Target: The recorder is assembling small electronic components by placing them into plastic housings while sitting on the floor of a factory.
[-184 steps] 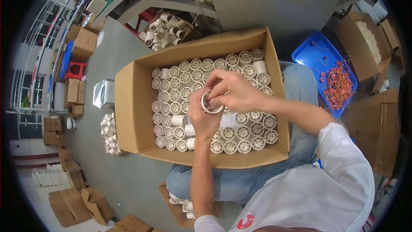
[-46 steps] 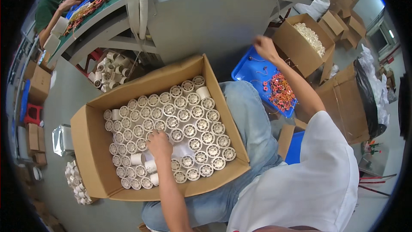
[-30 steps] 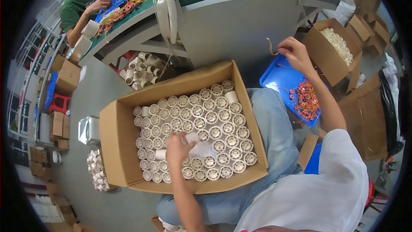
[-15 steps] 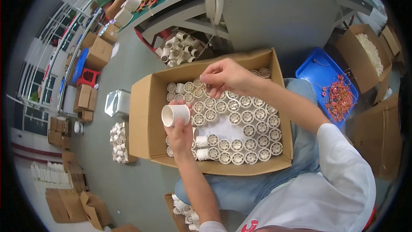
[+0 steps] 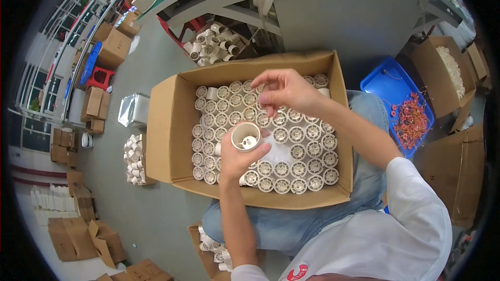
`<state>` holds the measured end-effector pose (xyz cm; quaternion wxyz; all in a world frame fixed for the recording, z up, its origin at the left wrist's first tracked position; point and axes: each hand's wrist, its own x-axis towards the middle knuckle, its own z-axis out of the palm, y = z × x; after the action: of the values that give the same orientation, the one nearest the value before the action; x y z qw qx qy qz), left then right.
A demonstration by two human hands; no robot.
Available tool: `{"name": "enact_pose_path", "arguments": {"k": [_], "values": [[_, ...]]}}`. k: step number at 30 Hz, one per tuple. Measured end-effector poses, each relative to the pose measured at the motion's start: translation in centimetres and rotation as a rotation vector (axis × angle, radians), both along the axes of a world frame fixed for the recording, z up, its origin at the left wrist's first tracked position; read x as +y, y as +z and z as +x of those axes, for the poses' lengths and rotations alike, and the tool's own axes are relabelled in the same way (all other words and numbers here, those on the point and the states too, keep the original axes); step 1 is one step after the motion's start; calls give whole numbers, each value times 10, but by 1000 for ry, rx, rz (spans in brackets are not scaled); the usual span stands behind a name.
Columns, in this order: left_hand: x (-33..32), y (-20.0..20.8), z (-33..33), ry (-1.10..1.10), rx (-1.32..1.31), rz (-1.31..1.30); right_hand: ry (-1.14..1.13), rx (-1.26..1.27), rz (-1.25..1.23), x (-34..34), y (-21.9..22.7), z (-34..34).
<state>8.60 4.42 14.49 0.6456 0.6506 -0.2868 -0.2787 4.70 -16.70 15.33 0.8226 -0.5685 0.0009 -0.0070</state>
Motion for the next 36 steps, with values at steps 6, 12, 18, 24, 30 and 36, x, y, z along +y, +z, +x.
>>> {"name": "enact_pose_path", "arguments": {"k": [6, 12, 18, 24, 30, 36], "values": [[-8, 7, -5, 139, -543, 327, 74, 36, -113, -23, -1, -4], [-21, -2, 3, 363, -982, 164, -14, 50, -151, -22, 8, -7], [-17, -23, 1, 538, -706, 127, -389, -321, -150, -9, 15, -19], [-25, -35, 3, 492, -703, 25, -273, -506, -168, 18, 7, -33], [-30, -33, -1, 437, -600, -16, -250, -466, -305, 20, 3, -30], [-29, -38, 0, 430, -538, -60, -287, -687, -544, 18, 0, -27]]}}
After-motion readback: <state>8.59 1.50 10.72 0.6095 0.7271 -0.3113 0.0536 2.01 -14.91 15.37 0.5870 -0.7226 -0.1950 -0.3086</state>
